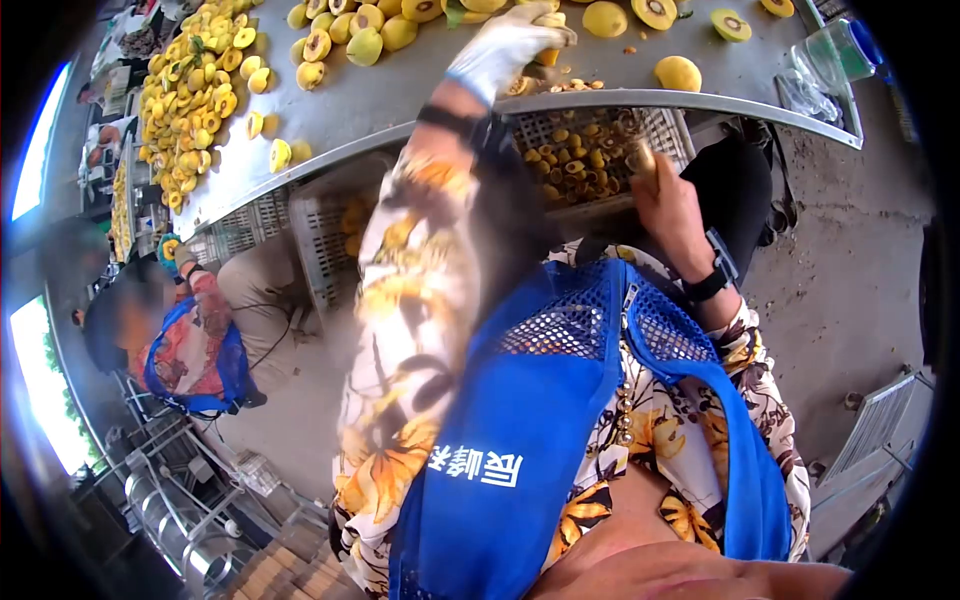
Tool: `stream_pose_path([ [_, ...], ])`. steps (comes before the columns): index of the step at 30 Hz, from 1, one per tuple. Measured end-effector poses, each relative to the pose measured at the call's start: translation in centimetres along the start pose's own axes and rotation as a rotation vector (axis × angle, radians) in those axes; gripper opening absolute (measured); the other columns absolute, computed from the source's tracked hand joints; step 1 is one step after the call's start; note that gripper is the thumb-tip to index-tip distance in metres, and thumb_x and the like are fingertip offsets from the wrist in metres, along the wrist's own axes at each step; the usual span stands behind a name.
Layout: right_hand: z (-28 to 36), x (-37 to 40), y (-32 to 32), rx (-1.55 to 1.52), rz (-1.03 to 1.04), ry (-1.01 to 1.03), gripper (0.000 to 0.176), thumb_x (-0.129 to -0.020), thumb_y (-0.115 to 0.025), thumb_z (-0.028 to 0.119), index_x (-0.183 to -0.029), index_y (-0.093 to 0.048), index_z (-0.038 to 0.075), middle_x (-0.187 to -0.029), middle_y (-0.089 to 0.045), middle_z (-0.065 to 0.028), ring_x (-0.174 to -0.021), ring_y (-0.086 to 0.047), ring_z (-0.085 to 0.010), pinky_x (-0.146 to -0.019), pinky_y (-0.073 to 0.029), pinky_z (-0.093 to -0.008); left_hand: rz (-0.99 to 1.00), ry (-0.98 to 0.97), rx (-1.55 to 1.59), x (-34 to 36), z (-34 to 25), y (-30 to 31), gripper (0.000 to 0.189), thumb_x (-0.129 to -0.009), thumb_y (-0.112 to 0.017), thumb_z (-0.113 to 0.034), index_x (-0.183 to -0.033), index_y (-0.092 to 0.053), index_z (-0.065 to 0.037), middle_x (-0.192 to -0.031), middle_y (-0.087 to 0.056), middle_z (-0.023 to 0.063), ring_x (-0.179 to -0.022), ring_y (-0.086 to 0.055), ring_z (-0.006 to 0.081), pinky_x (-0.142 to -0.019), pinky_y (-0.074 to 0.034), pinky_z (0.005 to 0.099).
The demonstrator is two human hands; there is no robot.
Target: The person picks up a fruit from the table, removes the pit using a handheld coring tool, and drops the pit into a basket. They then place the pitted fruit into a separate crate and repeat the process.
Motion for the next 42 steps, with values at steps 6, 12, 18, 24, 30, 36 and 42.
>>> stream_pose_path([
  [6,4.4,-3.2,-1.3,-0.694,0.183,-0.244,0.034,-0.085,-0.061,0.020,-0.109,-0.051,-0.002,-0.076,-0.065,-0.0153,-0.062,-0.063,-0.0289,-0.059,-0.050,-0.0385,-0.165,-0.250,1.129,8.4,3.0,-1.9,0.075,-0.060,-0.038,0.011,-0.130,-0.043,-0.014,-0.124,-0.048,0.0196,-0.111,-0.051,0.0389,-0.094,-0.048,0.0479],
  [12,5.8,-4.4,-5.0,-0.462,-0.092,0.089,0.046,-0.086,-0.062,0.023,-0.122,-0.045,0.001,-0.084,-0.065,-0.0168,-0.073,-0.065,-0.0306,-0.065,-0.051,-0.0340,-0.229,-0.237,1.100,11.0,5.2,-5.8,0.053,-0.084,-0.051,-0.008,-0.135,-0.038,-0.010,-0.132,-0.044,0.0138,-0.120,-0.046,0.0292,-0.098,-0.043,0.0427],
  [18,7.2,-4.4,-3.7,-0.191,-0.043,0.320,0.048,-0.084,-0.065,0.022,-0.125,-0.045,0.008,-0.091,-0.064,-0.0194,-0.082,-0.064,-0.0352,-0.066,-0.052,-0.0359,-0.516,0.112,0.600,11.0,6.1,-4.5,0.054,-0.090,-0.050,-0.048,-0.122,-0.048,-0.004,-0.108,-0.059,0.0099,-0.100,-0.057,0.0215,-0.081,-0.049,0.0332],
  [24,6.8,-2.5,-2.7,-0.101,-0.062,0.247,0.035,-0.084,-0.064,0.020,-0.114,-0.050,0.007,-0.083,-0.062,-0.0198,-0.075,-0.062,-0.0382,-0.059,-0.050,-0.0399,-0.572,-0.082,0.905,10.4,8.3,-3.7,0.043,-0.088,-0.055,-0.045,-0.107,-0.053,-0.007,-0.093,-0.061,0.0098,-0.079,-0.062,0.0233,-0.062,-0.053,0.0354],
  [30,7.2,-1.2,-3.4,-0.025,0.175,0.198,0.023,-0.085,-0.058,0.013,-0.101,-0.046,0.003,-0.075,-0.059,-0.0237,-0.071,-0.058,-0.0421,-0.060,-0.046,-0.0460,-0.699,0.026,0.849,10.9,7.4,-5.1,0.041,-0.090,-0.052,-0.043,-0.108,-0.055,-0.006,-0.095,-0.062,0.0102,-0.082,-0.061,0.0218,-0.067,-0.052,0.0332],
  [36,7.0,-1.3,-3.8,-0.028,0.225,0.119,0.021,-0.085,-0.056,0.011,-0.098,-0.042,0.002,-0.073,-0.058,-0.0257,-0.072,-0.057,-0.0438,-0.061,-0.044,-0.0489,-0.791,-0.181,0.582,11.5,6.3,-5.7,0.038,-0.091,-0.052,-0.041,-0.104,-0.058,-0.005,-0.090,-0.062,0.0067,-0.075,-0.059,0.0145,-0.065,-0.048,0.0267],
  [42,6.5,-0.7,-5.3,-0.024,0.242,0.038,0.027,-0.081,-0.056,0.006,-0.101,-0.038,0.001,-0.073,-0.057,-0.0280,-0.073,-0.056,-0.0458,-0.061,-0.043,-0.0510,-0.881,-0.154,0.398,10.2,10.8,-5.5,0.027,-0.088,-0.060,-0.025,-0.101,-0.059,-0.001,-0.086,-0.063,0.0065,-0.071,-0.060,0.0124,-0.062,-0.049,0.0264],
])
Point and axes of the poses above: each hand's wrist, its own x-axis away from the middle knuckle, its own y-axis out of the back of the hand, z = x × y, the point moved 4 cm from there along -x, towards the middle knuckle
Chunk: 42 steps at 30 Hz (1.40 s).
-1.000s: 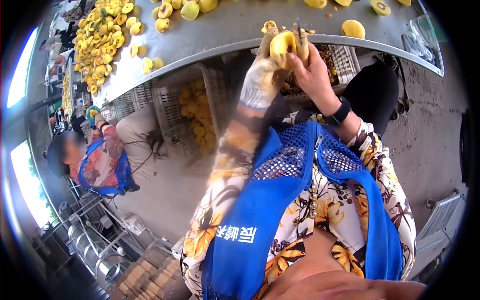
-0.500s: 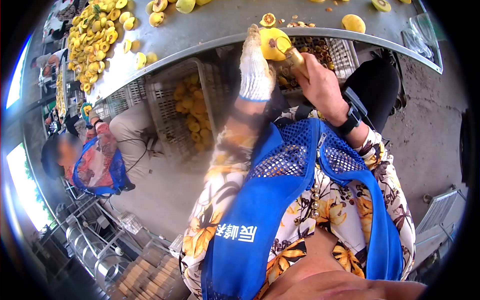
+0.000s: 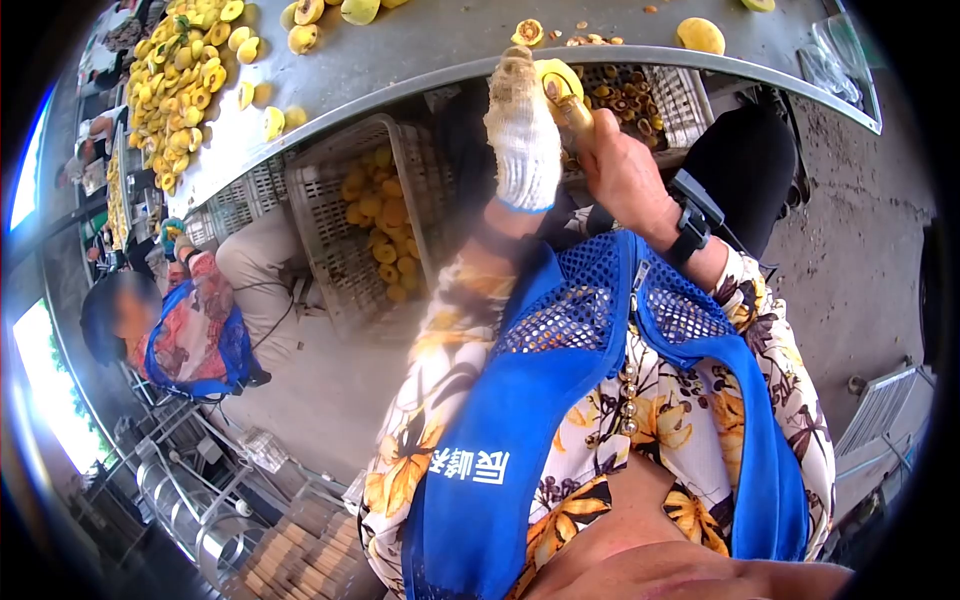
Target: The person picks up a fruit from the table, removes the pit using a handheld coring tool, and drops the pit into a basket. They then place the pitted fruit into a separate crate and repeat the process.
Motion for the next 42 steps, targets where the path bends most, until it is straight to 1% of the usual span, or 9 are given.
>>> stream_pose_path([
  [4,-0.2,0.3,-1.3,-0.077,-0.022,-0.083,0.029,-0.078,-0.056,0.005,-0.100,-0.038,0.000,-0.073,-0.057,-0.0290,-0.074,-0.056,-0.0473,-0.063,-0.043,-0.0522,0.101,-0.202,-0.075,-0.4,-2.7,-0.8,0.018,-0.084,-0.064,-0.013,-0.096,-0.062,0.000,-0.084,-0.063,0.0054,-0.070,-0.059,0.0113,-0.062,-0.049,0.0256],
  [15,-0.5,0.4,-1.4,-0.200,0.083,0.034,0.026,-0.075,-0.054,0.002,-0.096,-0.039,-0.002,-0.073,-0.057,-0.0277,-0.074,-0.057,-0.0464,-0.062,-0.045,-0.0479,0.042,-0.066,-0.417,-0.7,-4.4,-0.2,0.022,-0.086,-0.061,-0.020,-0.095,-0.068,-0.002,-0.077,-0.067,0.0066,-0.066,-0.060,0.0105,-0.061,-0.049,0.0256],
  [18,-3.1,-0.4,-1.5,0.003,0.111,0.262,0.032,-0.069,-0.056,-0.004,-0.094,-0.036,0.001,-0.061,-0.055,-0.0150,-0.060,-0.057,-0.0376,-0.052,-0.044,-0.0418,0.064,0.210,-0.066,-0.4,-3.5,-0.1,0.021,-0.085,-0.062,-0.018,-0.095,-0.068,-0.001,-0.074,-0.066,0.0054,-0.064,-0.060,0.0108,-0.058,-0.048,0.0247],
  [22,-3.1,-0.7,-1.8,-0.047,0.056,0.214,0.033,-0.067,-0.057,-0.004,-0.092,-0.036,0.002,-0.061,-0.056,-0.0143,-0.060,-0.058,-0.0366,-0.052,-0.044,-0.0426,0.045,0.223,-0.035,-0.1,-4.4,-0.8,0.018,-0.084,-0.062,-0.016,-0.092,-0.068,-0.002,-0.072,-0.065,0.0037,-0.061,-0.058,0.0103,-0.055,-0.047,0.0254],
  [26,-0.8,0.3,-3.7,-0.283,-0.048,0.064,0.028,-0.078,-0.053,0.007,-0.102,-0.046,-0.004,-0.069,-0.058,-0.0214,-0.057,-0.059,-0.0337,-0.053,-0.047,-0.0375,0.070,-0.115,-0.370,-1.7,-1.3,-0.1,0.016,-0.085,-0.061,-0.017,-0.089,-0.068,-0.002,-0.070,-0.064,0.0025,-0.056,-0.056,0.0098,-0.051,-0.045,0.0250],
  [28,-0.2,0.5,-3.0,-0.440,0.182,-0.225,0.024,-0.079,-0.052,0.010,-0.097,-0.048,-0.006,-0.065,-0.057,-0.0152,-0.051,-0.058,-0.0219,-0.047,-0.045,-0.0335,0.139,-0.400,-0.606,-2.5,0.3,0.4,0.016,-0.085,-0.062,-0.017,-0.086,-0.068,-0.002,-0.066,-0.062,0.0019,-0.054,-0.056,0.0099,-0.049,-0.045,0.0242],
  [30,0.5,0.5,-2.3,-0.456,0.244,-0.262,0.024,-0.080,-0.051,0.010,-0.096,-0.047,-0.006,-0.064,-0.056,-0.0123,-0.049,-0.056,-0.0173,-0.044,-0.044,-0.0319,0.166,-0.320,-0.532,-2.4,-0.2,0.2,0.017,-0.086,-0.061,-0.018,-0.083,-0.067,-0.002,-0.064,-0.061,0.0022,-0.054,-0.056,0.0103,-0.049,-0.044,0.0239],
  [32,1.1,0.6,-1.5,-0.462,0.180,-0.181,0.022,-0.080,-0.051,0.011,-0.096,-0.047,-0.005,-0.063,-0.055,-0.0102,-0.046,-0.054,-0.0152,-0.043,-0.043,-0.0307,0.141,0.129,-0.146,-0.9,-2.5,-1.0,0.020,-0.087,-0.061,-0.021,-0.082,-0.066,-0.002,-0.064,-0.061,0.0033,-0.055,-0.057,0.0111,-0.049,-0.044,0.0241],
  [42,2.0,1.0,-1.7,-0.785,0.424,-0.377,0.015,-0.084,-0.049,0.008,-0.097,-0.043,0.002,-0.060,-0.046,-0.0023,-0.041,-0.044,-0.0080,-0.037,-0.038,-0.0248,0.166,0.459,0.340,-0.4,-2.0,0.0,0.042,-0.084,-0.061,-0.044,-0.090,-0.058,-0.003,-0.071,-0.062,0.0150,-0.058,-0.061,0.0274,-0.049,-0.051,0.0339],
])
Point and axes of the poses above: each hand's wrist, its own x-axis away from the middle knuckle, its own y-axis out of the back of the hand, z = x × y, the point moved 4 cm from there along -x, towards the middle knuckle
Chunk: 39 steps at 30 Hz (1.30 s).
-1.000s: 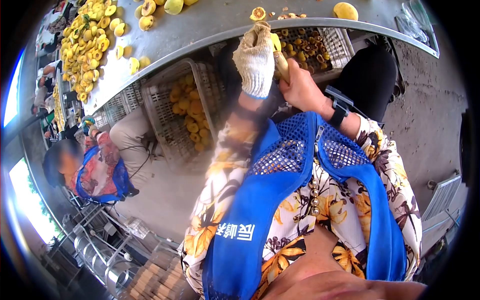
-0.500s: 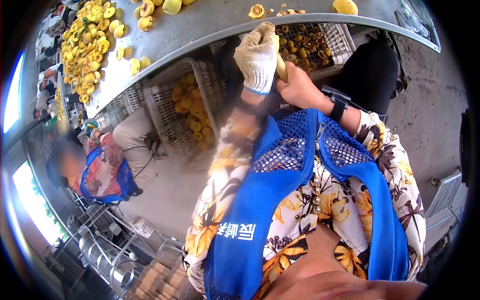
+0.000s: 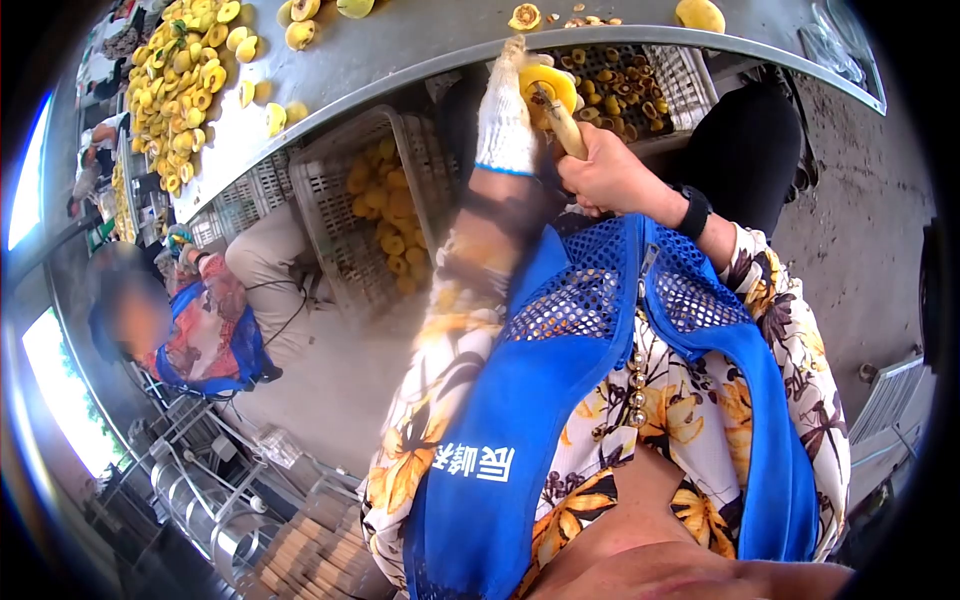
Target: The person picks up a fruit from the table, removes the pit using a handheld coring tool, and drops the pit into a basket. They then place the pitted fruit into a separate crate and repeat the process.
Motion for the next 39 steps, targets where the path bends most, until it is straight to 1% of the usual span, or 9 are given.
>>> stream_pose_path([
  [7,-1.0,0.0,0.3,-0.319,0.199,-0.136,0.013,-0.086,-0.048,0.004,-0.097,-0.042,0.005,-0.062,-0.041,0.0002,-0.041,-0.035,-0.0050,-0.038,-0.034,-0.0230,-0.058,0.014,0.145,0.6,-0.2,-0.4,0.040,-0.084,-0.062,-0.042,-0.098,-0.052,-0.006,-0.076,-0.062,0.0164,-0.062,-0.062,0.0298,-0.048,-0.052,0.0397],
  [18,-1.1,0.1,-0.9,-0.185,0.108,-0.144,0.016,-0.084,-0.046,0.001,-0.099,-0.042,0.005,-0.060,-0.041,-0.0002,-0.040,-0.034,-0.0055,-0.038,-0.033,-0.0226,0.090,0.158,0.168,-0.1,0.2,0.3,0.031,-0.087,-0.059,-0.032,-0.085,-0.060,-0.001,-0.072,-0.063,0.0172,-0.061,-0.062,0.0275,-0.054,-0.053,0.0350],
  [21,-1.1,0.0,-0.9,-0.127,0.083,-0.127,0.016,-0.084,-0.045,0.001,-0.099,-0.042,0.005,-0.059,-0.042,-0.0006,-0.040,-0.035,-0.0058,-0.037,-0.033,-0.0227,-0.049,0.113,-0.016,-0.2,-0.3,0.2,0.028,-0.087,-0.058,-0.028,-0.085,-0.062,0.000,-0.072,-0.064,0.0141,-0.060,-0.062,0.0230,-0.052,-0.051,0.0304],
  [23,-1.1,0.0,-0.7,-0.102,0.078,-0.123,0.016,-0.083,-0.044,0.001,-0.099,-0.043,0.004,-0.059,-0.042,-0.0006,-0.040,-0.035,-0.0059,-0.037,-0.033,-0.0227,0.041,-0.278,-0.493,0.2,-1.7,0.0,0.033,-0.091,-0.048,-0.031,-0.096,-0.059,0.000,-0.079,-0.065,0.0151,-0.065,-0.062,0.0241,-0.059,-0.051,0.0307],
  [25,-1.3,-0.3,-0.5,-0.087,0.093,-0.114,0.016,-0.083,-0.044,0.000,-0.098,-0.043,0.004,-0.058,-0.042,-0.0004,-0.040,-0.035,-0.0058,-0.037,-0.033,-0.0226,-0.018,-0.054,-0.479,0.4,-1.8,-0.1,0.036,-0.093,-0.043,-0.031,-0.103,-0.058,0.001,-0.084,-0.066,0.0137,-0.070,-0.062,0.0214,-0.065,-0.050,0.0296],
  [28,-1.5,-0.5,-0.5,0.009,0.044,-0.023,0.016,-0.083,-0.045,0.000,-0.097,-0.044,0.005,-0.058,-0.041,0.0000,-0.040,-0.035,-0.0054,-0.037,-0.031,-0.0213,0.196,0.051,0.024,-1.2,0.5,1.4,0.023,-0.087,-0.058,-0.023,-0.093,-0.064,-0.001,-0.082,-0.067,0.0108,-0.066,-0.063,0.0184,-0.054,-0.050,0.0287],
  [29,-1.6,-0.5,-0.5,-0.004,0.061,-0.037,0.015,-0.083,-0.046,0.001,-0.097,-0.044,0.005,-0.058,-0.041,0.0001,-0.040,-0.035,-0.0053,-0.037,-0.031,-0.0209,0.265,-0.141,-0.129,-1.7,0.7,1.7,0.024,-0.088,-0.057,-0.024,-0.094,-0.063,-0.002,-0.084,-0.066,0.0124,-0.069,-0.064,0.0220,-0.054,-0.051,0.0321],
  [35,-1.0,0.2,-0.7,-0.264,0.196,-0.135,0.015,-0.084,-0.051,0.003,-0.097,-0.045,0.006,-0.058,-0.040,0.0008,-0.040,-0.034,-0.0049,-0.037,-0.029,-0.0199,0.202,0.134,0.287,0.6,-0.1,-0.8,0.033,-0.090,-0.052,-0.036,-0.090,-0.058,-0.004,-0.079,-0.063,0.0186,-0.062,-0.061,0.0309,-0.048,-0.050,0.0373],
  [39,-1.3,-0.5,-0.5,-0.199,0.288,0.160,0.015,-0.086,-0.050,0.004,-0.100,-0.045,0.005,-0.059,-0.040,0.0000,-0.040,-0.035,-0.0058,-0.038,-0.030,-0.0204,0.058,0.203,0.218,0.4,-0.1,-0.1,0.047,-0.090,-0.043,-0.046,-0.095,-0.057,-0.001,-0.082,-0.064,0.0152,-0.067,-0.061,0.0274,-0.057,-0.051,0.0363],
])
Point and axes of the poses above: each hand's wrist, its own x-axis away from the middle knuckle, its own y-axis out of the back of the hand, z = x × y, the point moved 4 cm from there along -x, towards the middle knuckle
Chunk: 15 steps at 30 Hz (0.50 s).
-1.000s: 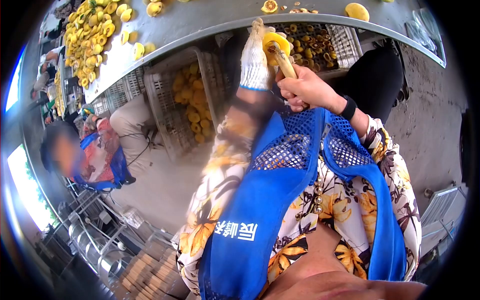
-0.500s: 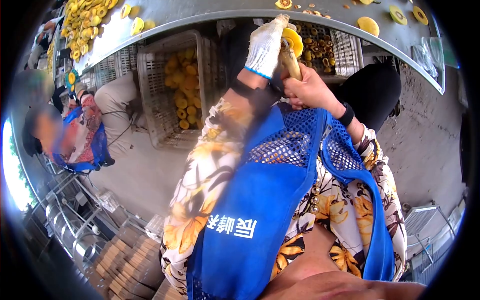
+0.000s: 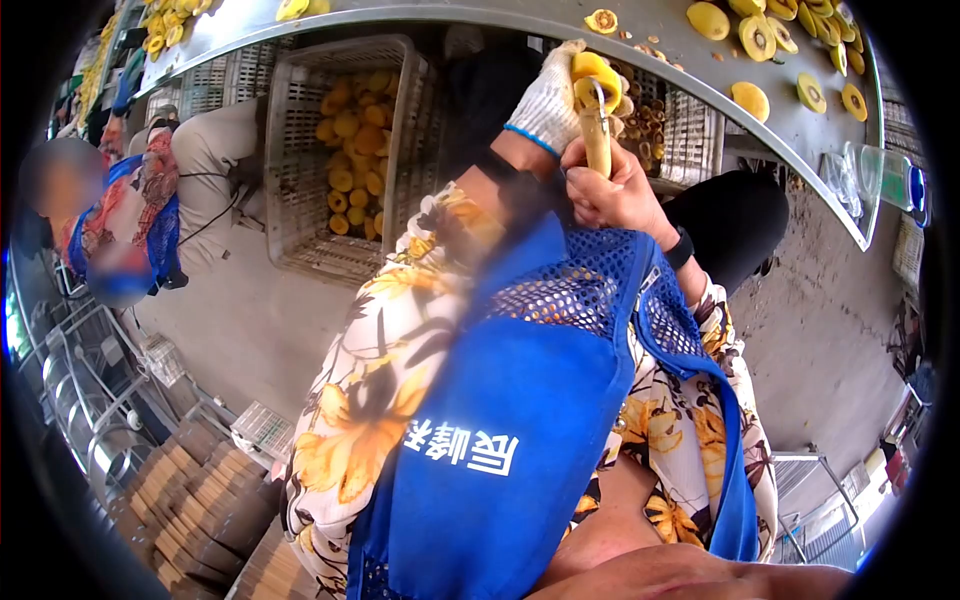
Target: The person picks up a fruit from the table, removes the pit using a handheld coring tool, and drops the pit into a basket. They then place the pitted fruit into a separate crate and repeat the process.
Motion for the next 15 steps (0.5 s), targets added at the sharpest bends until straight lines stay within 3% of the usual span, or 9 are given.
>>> stream_pose_path([
  [1,0.3,0.0,-0.3,-0.022,0.022,0.037,0.014,-0.087,-0.050,0.004,-0.100,-0.046,0.005,-0.059,-0.041,-0.0003,-0.040,-0.035,-0.0061,-0.038,-0.031,-0.0206,-0.032,0.016,0.040,-0.4,0.0,0.5,0.048,-0.090,-0.043,-0.047,-0.094,-0.058,-0.002,-0.082,-0.064,0.0150,-0.067,-0.061,0.0280,-0.057,-0.051,0.0369],
  [3,0.4,-0.2,0.1,-0.023,-0.029,0.068,0.015,-0.088,-0.050,0.005,-0.102,-0.046,0.005,-0.060,-0.042,-0.0003,-0.041,-0.036,-0.0061,-0.038,-0.032,-0.0208,-0.303,-0.058,0.128,-1.1,-0.1,1.7,0.050,-0.090,-0.041,-0.052,-0.094,-0.055,-0.004,-0.078,-0.063,0.0145,-0.065,-0.062,0.0295,-0.053,-0.051,0.0392],
  [5,0.7,0.0,1.1,0.019,-0.150,-0.013,0.016,-0.089,-0.051,0.006,-0.104,-0.047,0.005,-0.060,-0.043,0.0003,-0.041,-0.036,-0.0055,-0.038,-0.034,-0.0208,-0.290,-0.042,0.096,-0.9,-1.5,3.1,0.043,-0.088,-0.047,-0.053,-0.096,-0.051,-0.011,-0.073,-0.061,0.0093,-0.060,-0.062,0.0296,-0.045,-0.047,0.0450],
  [6,1.0,0.4,1.3,0.051,-0.196,-0.048,0.016,-0.088,-0.052,0.006,-0.103,-0.047,0.004,-0.061,-0.043,0.0015,-0.041,-0.036,-0.0042,-0.039,-0.034,-0.0198,-0.200,-0.127,0.077,0.5,-2.9,3.1,0.042,-0.090,-0.045,-0.052,-0.096,-0.051,-0.011,-0.073,-0.061,0.0106,-0.061,-0.062,0.0285,-0.044,-0.047,0.0417],
  [9,0.7,0.9,2.7,0.162,-0.211,-0.108,0.015,-0.087,-0.052,0.004,-0.101,-0.048,0.003,-0.061,-0.045,0.0023,-0.042,-0.037,-0.0033,-0.039,-0.034,-0.0189,-0.239,-0.331,-0.046,3.2,-6.7,6.1,0.045,-0.089,-0.044,-0.053,-0.099,-0.049,-0.010,-0.080,-0.063,0.0136,-0.067,-0.063,0.0299,-0.049,-0.051,0.0411],
  [11,0.1,1.4,3.7,0.247,-0.283,-0.092,0.013,-0.085,-0.055,0.006,-0.097,-0.051,0.004,-0.062,-0.047,0.0032,-0.043,-0.041,-0.0030,-0.039,-0.035,-0.0181,-0.474,-0.398,-0.203,5.1,-9.4,10.2,0.052,-0.087,-0.046,-0.055,-0.103,-0.055,-0.006,-0.089,-0.065,0.0140,-0.076,-0.065,0.0281,-0.062,-0.053,0.0431],
  [13,0.3,1.9,4.2,0.298,-0.329,-0.115,0.012,-0.085,-0.057,0.007,-0.096,-0.051,0.004,-0.062,-0.047,0.0034,-0.043,-0.042,-0.0034,-0.039,-0.035,-0.0182,-1.051,-0.192,-1.283,6.8,-14.1,14.3,0.045,-0.085,-0.051,-0.050,-0.100,-0.065,-0.009,-0.092,-0.067,0.0121,-0.080,-0.065,0.0284,-0.074,-0.051,0.0425],
  [15,0.0,2.2,4.9,0.292,-0.352,-0.124,0.013,-0.085,-0.057,0.008,-0.095,-0.051,0.004,-0.061,-0.047,0.0035,-0.043,-0.042,-0.0037,-0.039,-0.036,-0.0184,-1.154,-0.489,-1.641,7.2,-15.0,12.6,0.041,-0.082,-0.056,-0.047,-0.101,-0.068,-0.013,-0.098,-0.066,0.0102,-0.092,-0.063,0.0292,-0.084,-0.046,0.0401],
])
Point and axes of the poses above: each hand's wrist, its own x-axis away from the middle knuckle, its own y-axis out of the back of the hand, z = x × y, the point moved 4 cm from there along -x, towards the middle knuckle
